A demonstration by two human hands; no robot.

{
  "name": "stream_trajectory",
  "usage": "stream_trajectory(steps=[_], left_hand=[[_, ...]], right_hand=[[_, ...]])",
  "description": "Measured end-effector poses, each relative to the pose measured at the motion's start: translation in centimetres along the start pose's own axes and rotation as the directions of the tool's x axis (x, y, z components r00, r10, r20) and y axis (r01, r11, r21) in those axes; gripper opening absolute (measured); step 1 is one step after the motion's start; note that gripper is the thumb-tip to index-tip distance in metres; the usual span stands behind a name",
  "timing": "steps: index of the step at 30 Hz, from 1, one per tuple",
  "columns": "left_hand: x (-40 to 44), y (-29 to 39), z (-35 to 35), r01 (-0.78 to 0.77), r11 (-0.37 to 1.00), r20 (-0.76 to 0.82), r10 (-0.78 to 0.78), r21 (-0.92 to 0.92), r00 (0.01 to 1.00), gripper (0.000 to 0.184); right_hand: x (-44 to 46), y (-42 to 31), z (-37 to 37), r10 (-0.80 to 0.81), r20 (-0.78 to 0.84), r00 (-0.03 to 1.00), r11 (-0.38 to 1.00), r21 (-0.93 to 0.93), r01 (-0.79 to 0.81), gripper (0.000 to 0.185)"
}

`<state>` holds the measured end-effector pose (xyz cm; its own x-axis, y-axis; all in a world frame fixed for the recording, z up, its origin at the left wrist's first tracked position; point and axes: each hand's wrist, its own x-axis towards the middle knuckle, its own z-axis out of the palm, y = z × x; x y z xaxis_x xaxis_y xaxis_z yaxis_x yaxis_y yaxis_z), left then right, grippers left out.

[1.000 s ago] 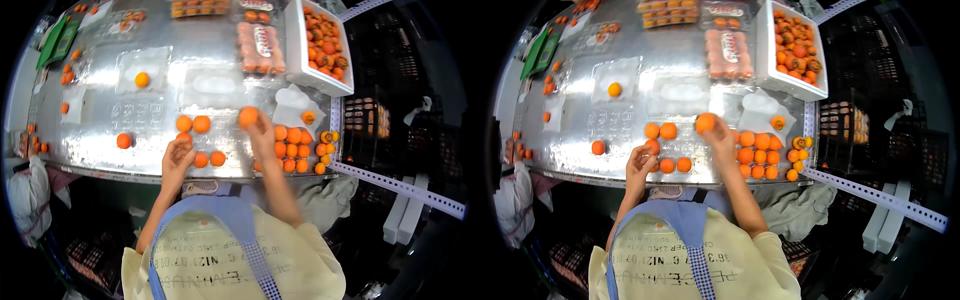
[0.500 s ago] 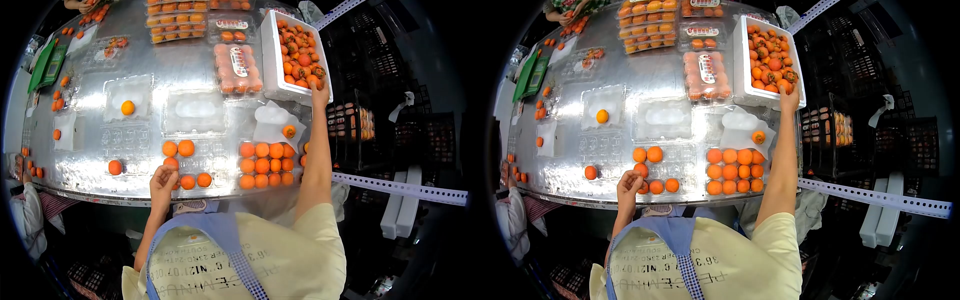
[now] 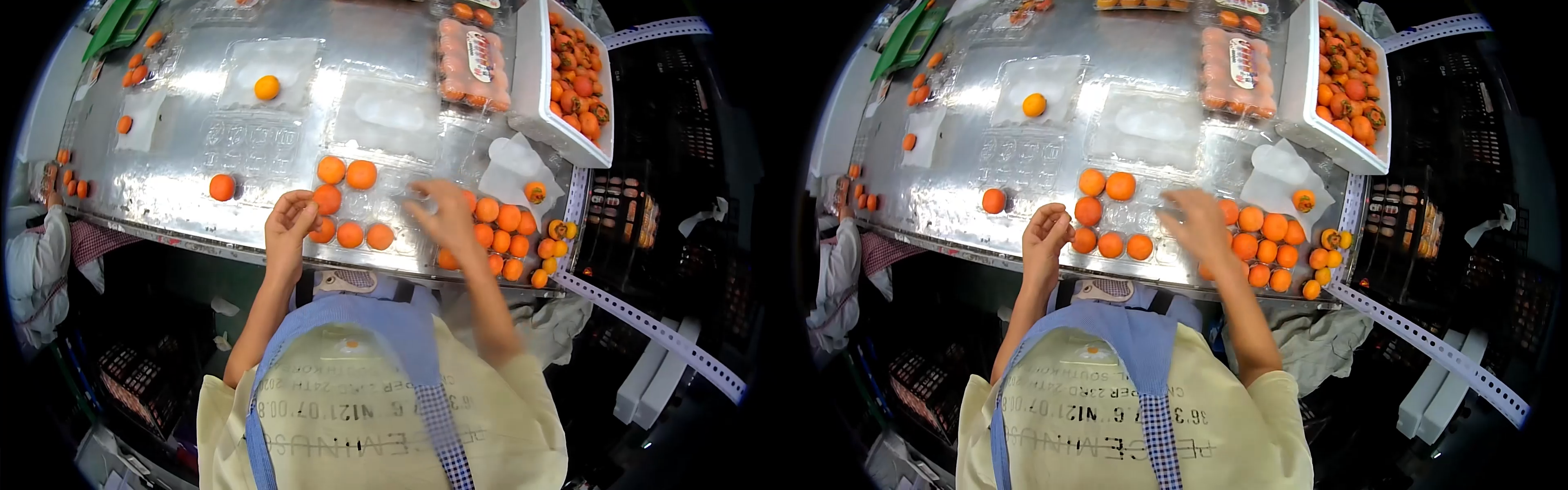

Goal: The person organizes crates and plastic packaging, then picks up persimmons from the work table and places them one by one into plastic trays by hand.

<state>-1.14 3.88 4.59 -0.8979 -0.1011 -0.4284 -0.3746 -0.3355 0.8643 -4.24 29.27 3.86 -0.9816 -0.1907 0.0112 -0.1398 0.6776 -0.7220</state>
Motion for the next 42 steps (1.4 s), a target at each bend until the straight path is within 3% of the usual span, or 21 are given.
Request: stream_trajectory(steps=[5,8,14,17,23,29,32,35,36,38,41,42], left_hand=[[-0.5,0.0,-0.4,0.006,1.0,0.01,-0.006,-0.022,1.0,0.02],[-0.5,-0.2,-0.5,-0.003,0.999,0.03,0.004,-0.04,1.0,0.019],[-0.8,-0.4,-0.1,-0.001,0.999,0.087,0.005,-0.042,0.996,0.017],[-0.9,-0.4,0.0,0.004,0.999,0.082,0.0,-0.039,0.997,0.016],[-0.8,-0.7,0.0,-0.004,0.999,0.09,0.009,-0.054,0.996,0.015],[-0.8,-0.3,-0.3,-0.011,0.999,0.077,0.015,-0.045,0.997,0.015],[-0.9,-0.2,-0.4,-0.029,0.998,0.057,0.032,-0.062,0.998,0.015],[-0.8,-0.5,-0.6,-0.024,0.997,0.066,0.029,-0.077,0.997,0.015],[-0.7,-0.6,-0.6,0.005,0.998,0.093,0.001,-0.061,0.996,0.016],[-0.7,-0.6,-0.5,0.06,0.998,0.146,-0.056,-0.026,0.988,0.019],[-1.3,0.8,1.0,0.193,0.979,0.275,-0.169,-0.063,0.946,0.03],[-1.4,1.0,1.5,0.26,0.958,0.332,-0.209,-0.117,0.92,0.032]], right_hand=[[-2.9,-2.0,4.1,-0.2,0.173,0.964,0.948,-0.217,0.235,0.042],[-3.8,-1.9,5.4,-0.193,0.196,0.962,0.906,-0.341,0.251,0.045],[-3.8,-1.3,5.5,-0.228,0.186,0.956,0.906,-0.32,0.278,0.039],[-3.4,-1.6,4.5,-0.24,0.213,0.947,0.923,-0.252,0.291,0.045],[1.6,-2.2,4.5,-0.134,0.009,0.991,0.968,-0.212,0.133,0.047],[5.0,-1.8,8.4,-0.237,0.077,0.968,0.901,-0.356,0.249,0.048],[5.3,-1.8,7.9,-0.259,0.094,0.961,0.919,-0.284,0.275,0.048],[5.1,-2.0,6.1,-0.133,0.104,0.986,0.982,-0.12,0.145,0.044],[4.8,-2.3,5.4,-0.027,0.134,0.991,0.989,0.149,0.007,0.045],[3.4,-3.5,3.9,0.143,0.268,0.953,0.741,0.609,-0.282,0.046],[1.1,-5.4,2.6,0.048,0.301,0.953,0.45,0.845,-0.289,0.052],[0.5,-5.6,2.6,0.028,0.28,0.96,0.464,0.847,-0.26,0.053]])
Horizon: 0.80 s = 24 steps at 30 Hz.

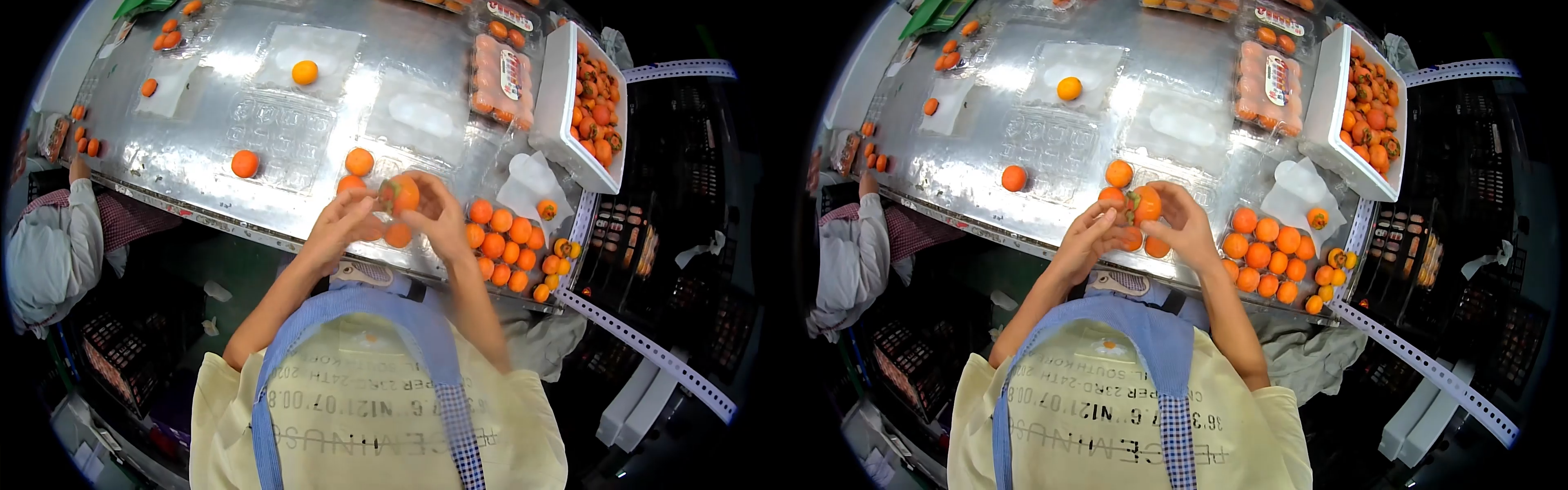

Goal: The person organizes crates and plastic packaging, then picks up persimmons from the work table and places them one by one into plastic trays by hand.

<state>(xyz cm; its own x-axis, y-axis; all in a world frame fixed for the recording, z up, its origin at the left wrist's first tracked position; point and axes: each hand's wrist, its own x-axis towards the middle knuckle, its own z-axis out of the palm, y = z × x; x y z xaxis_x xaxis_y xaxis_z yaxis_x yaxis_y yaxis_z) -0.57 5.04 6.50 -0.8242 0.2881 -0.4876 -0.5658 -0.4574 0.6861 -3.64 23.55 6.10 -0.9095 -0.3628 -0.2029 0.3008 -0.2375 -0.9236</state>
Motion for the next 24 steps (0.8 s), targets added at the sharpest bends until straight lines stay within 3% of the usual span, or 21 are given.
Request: stream_trajectory(steps=[3,9,12,13,14,16,20,24], left_hand=[[0.2,0.5,1.1,0.1,0.98,0.175,-0.07,-0.172,0.982,0.041],[0.1,0.3,1.4,0.097,0.984,0.113,-0.08,-0.151,0.99,0.045],[0.0,0.0,1.1,0.136,0.989,0.071,-0.132,-0.055,0.989,0.046],[0.2,-0.4,0.4,0.123,0.991,0.108,-0.116,-0.055,0.987,0.046],[0.3,-0.6,0.1,0.118,0.991,0.099,-0.111,-0.068,0.989,0.045],[0.2,-0.6,-0.4,0.106,0.992,0.052,-0.103,-0.065,0.993,0.038],[0.5,-0.7,-1.5,0.089,0.995,0.016,-0.088,-0.051,0.996,0.026],[0.8,-0.8,-1.9,0.074,0.993,-0.003,-0.074,-0.097,0.997,0.02]], right_hand=[[-1.0,0.7,0.7,-0.09,0.01,0.996,0.991,-0.093,0.091,0.058],[-1.1,-0.2,1.4,-0.194,0.045,0.98,0.871,-0.452,0.193,0.06],[-0.8,-0.1,-0.5,-0.133,-0.012,0.991,0.958,-0.257,0.125,0.057],[-0.3,0.0,-1.8,-0.103,-0.126,0.987,0.989,-0.122,0.088,0.054],[0.6,0.2,-4.3,-0.151,-0.198,0.969,0.978,-0.174,0.117,0.049],[2.3,-3.3,-8.4,-0.111,-0.42,0.901,0.992,-0.097,0.077,0.045],[5.6,-9.1,-19.5,-0.235,-0.614,0.753,0.97,-0.193,0.145,0.045],[8.1,-13.9,-25.9,-0.374,-0.739,0.561,0.91,-0.41,0.067,0.051]])
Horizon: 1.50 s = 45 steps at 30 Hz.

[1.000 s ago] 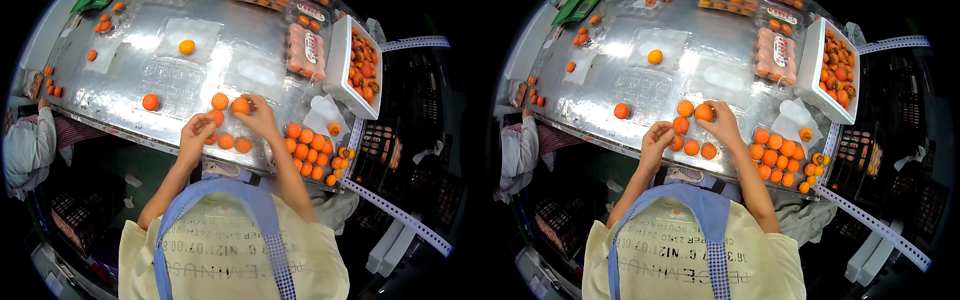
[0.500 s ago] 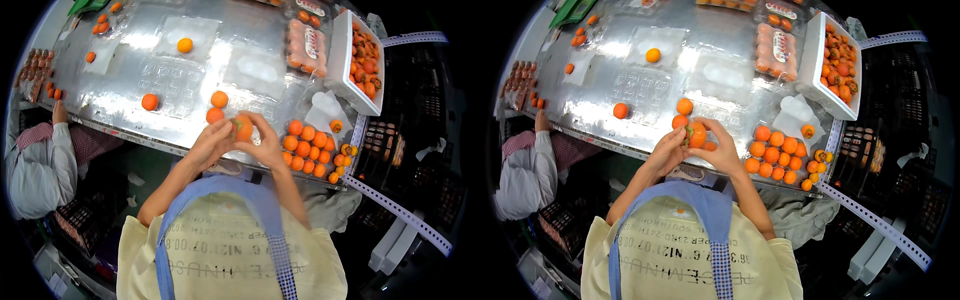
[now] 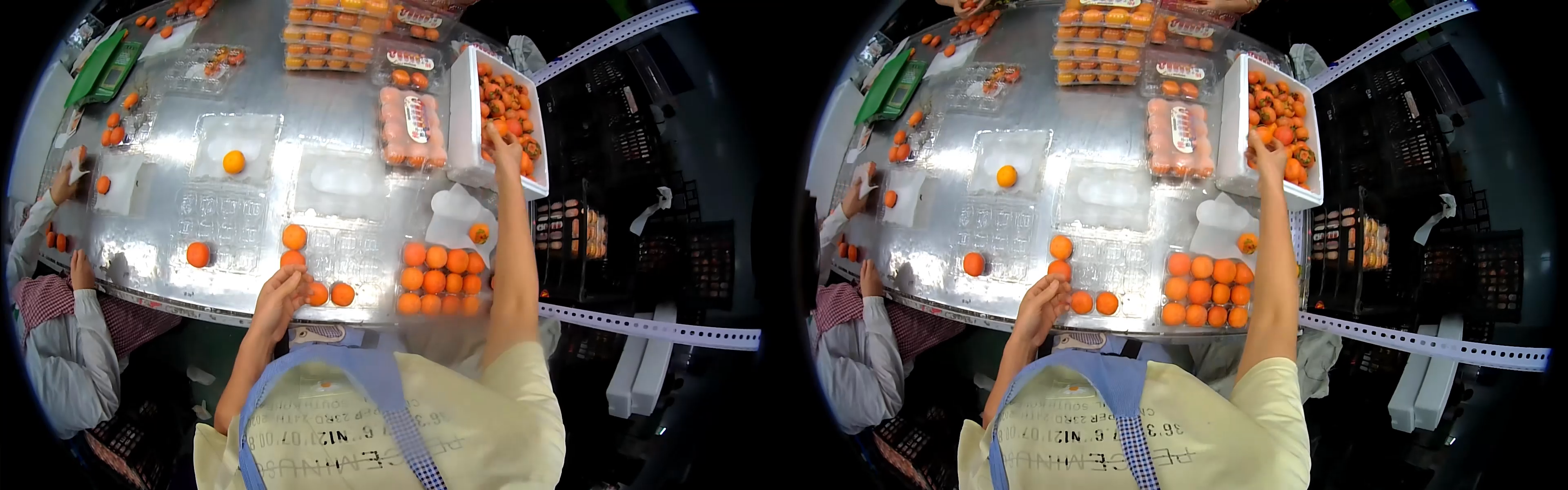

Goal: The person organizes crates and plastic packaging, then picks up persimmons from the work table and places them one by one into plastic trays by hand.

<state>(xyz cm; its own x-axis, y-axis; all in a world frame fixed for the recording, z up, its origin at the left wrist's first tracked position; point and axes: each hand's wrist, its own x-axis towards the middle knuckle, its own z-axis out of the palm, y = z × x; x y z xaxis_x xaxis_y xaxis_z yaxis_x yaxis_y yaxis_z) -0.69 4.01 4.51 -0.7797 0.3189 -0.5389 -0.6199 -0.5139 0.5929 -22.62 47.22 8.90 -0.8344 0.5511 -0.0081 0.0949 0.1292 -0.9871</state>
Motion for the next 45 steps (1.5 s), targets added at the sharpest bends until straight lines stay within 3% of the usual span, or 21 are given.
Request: stream_trajectory(steps=[1,5,9,14,17,20,22,25,28,31,37,45], left_hand=[[0.1,0.0,-0.1,-0.003,1.0,-0.006,0.003,0.0,1.0,0.02],[0.3,0.0,0.0,-0.025,1.0,-0.037,0.025,-0.018,0.999,0.018],[0.5,-0.4,-0.8,-0.063,0.996,-0.046,0.06,-0.058,0.997,0.018],[0.2,0.8,-1.6,-0.178,0.975,-0.253,0.139,-0.137,0.957,0.023],[0.1,1.3,-3.2,-0.244,0.95,-0.326,0.171,-0.197,0.93,0.021],[-0.2,1.4,-3.7,-0.265,0.932,-0.358,0.167,-0.247,0.919,0.02],[-0.5,1.2,-3.9,-0.267,0.927,-0.36,0.163,-0.263,0.919,0.02],[-0.6,0.5,-4.1,-0.247,0.929,-0.313,0.156,-0.276,0.937,0.021],[-0.9,0.5,-3.8,-0.227,0.932,-0.276,0.148,-0.281,0.95,0.021],[-0.9,0.5,-3.8,-0.216,0.936,-0.248,0.147,-0.279,0.957,0.019],[-0.8,0.5,-3.4,-0.199,0.941,-0.249,0.131,-0.273,0.96,0.019],[-0.5,0.0,-3.2,-0.188,0.95,-0.233,0.13,-0.249,0.964,0.019]], right_hand=[[2.2,0.7,-0.5,-0.018,-0.088,0.996,0.997,-0.08,0.011,0.06],[9.2,6.2,-3.3,-0.246,-0.148,0.958,0.942,-0.269,0.201,0.068],[1.6,2.4,-0.4,-0.061,0.004,0.998,0.998,-0.012,0.061,0.051],[-8.1,2.8,3.9,-0.123,0.207,0.971,0.988,-0.064,0.139,0.03],[-15.2,4.6,7.7,-0.123,0.476,0.871,0.979,-0.083,0.184,0.025],[-22.2,5.4,12.2,-0.079,0.706,0.704,0.935,-0.194,0.298,0.028],[-25.2,5.0,14.8,-0.089,0.792,0.605,0.893,-0.205,0.4,0.03],[-26.6,5.1,17.6,-0.328,0.831,0.449,0.625,-0.166,0.763,0.033],[-26.7,5.6,19.3,-0.325,0.863,0.387,0.506,-0.187,0.842,0.03],[-26.6,5.4,19.6,-0.132,0.923,0.363,0.458,-0.268,0.848,0.03],[-26.3,4.6,19.7,-0.02,0.927,0.373,0.432,-0.329,0.84,0.03],[-26.4,5.2,18.2,-0.079,0.92,0.384,0.546,-0.283,0.789,0.045]])
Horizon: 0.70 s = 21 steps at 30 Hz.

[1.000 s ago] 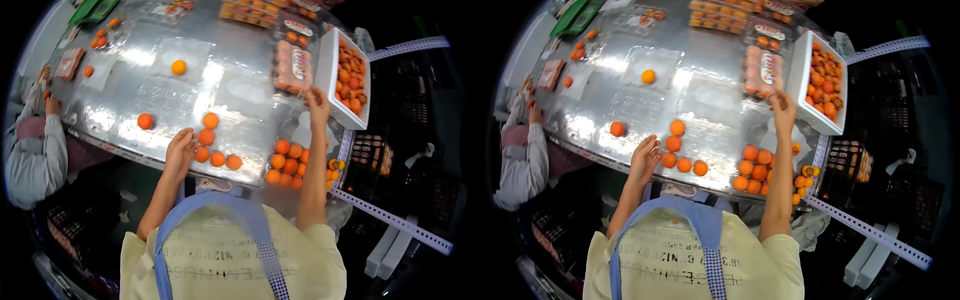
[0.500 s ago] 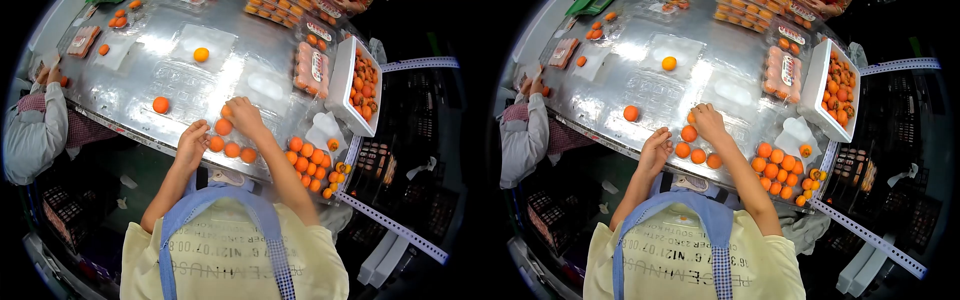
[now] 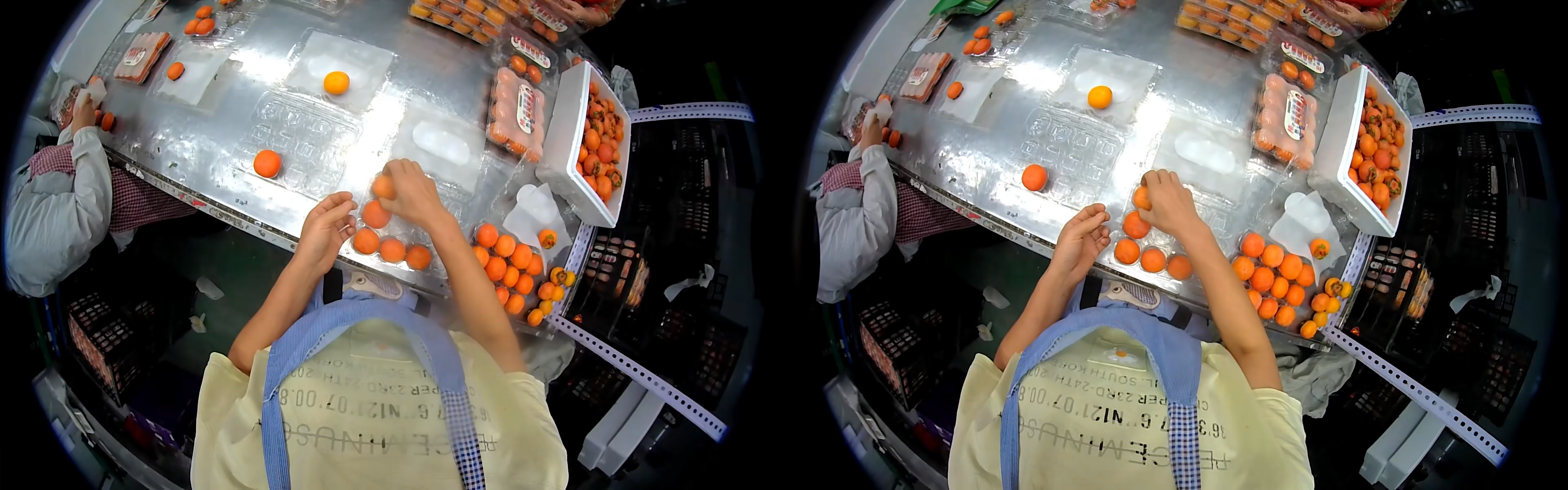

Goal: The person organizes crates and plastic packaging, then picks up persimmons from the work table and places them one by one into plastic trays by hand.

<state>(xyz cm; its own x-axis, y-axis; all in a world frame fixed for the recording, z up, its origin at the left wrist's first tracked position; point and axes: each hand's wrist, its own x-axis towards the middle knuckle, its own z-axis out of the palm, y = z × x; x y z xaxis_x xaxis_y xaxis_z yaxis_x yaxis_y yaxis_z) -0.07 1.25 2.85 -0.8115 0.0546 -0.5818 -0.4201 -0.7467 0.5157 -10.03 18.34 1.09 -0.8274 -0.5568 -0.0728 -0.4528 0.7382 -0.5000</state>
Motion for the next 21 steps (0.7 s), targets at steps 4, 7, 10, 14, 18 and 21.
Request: stream_trajectory(steps=[4,7,10,14,18,21], left_hand=[[0.4,-0.5,-0.3,0.011,1.0,0.022,-0.012,0.029,1.0,0.02],[0.4,-0.4,0.1,0.034,0.995,0.024,-0.037,0.092,0.999,0.023],[-0.1,-0.2,1.7,0.102,0.982,0.059,-0.112,0.159,0.992,0.029],[-0.8,0.0,3.5,0.205,0.974,0.296,-0.225,0.098,0.928,0.04],[-0.8,-0.2,3.4,0.158,0.985,0.402,-0.174,0.071,0.899,0.041],[-1.3,-0.3,3.9,0.065,0.99,0.339,-0.104,0.123,0.935,0.041]], right_hand=[[-0.7,0.8,0.3,-0.03,-0.121,0.992,0.993,0.109,0.043,0.053],[-2.1,0.0,-0.5,0.195,-0.058,0.979,0.819,0.559,-0.13,0.058],[-3.7,-1.4,-1.2,0.246,-0.117,0.962,0.573,0.818,-0.047,0.058],[-5.8,-3.6,-2.3,0.158,-0.182,0.971,0.476,0.875,0.086,0.057],[-6.7,-3.4,-2.2,0.117,-0.276,0.954,0.521,0.835,0.177,0.059],[-7.3,-3.3,-2.5,0.128,-0.218,0.967,0.41,0.9,0.149,0.06]])
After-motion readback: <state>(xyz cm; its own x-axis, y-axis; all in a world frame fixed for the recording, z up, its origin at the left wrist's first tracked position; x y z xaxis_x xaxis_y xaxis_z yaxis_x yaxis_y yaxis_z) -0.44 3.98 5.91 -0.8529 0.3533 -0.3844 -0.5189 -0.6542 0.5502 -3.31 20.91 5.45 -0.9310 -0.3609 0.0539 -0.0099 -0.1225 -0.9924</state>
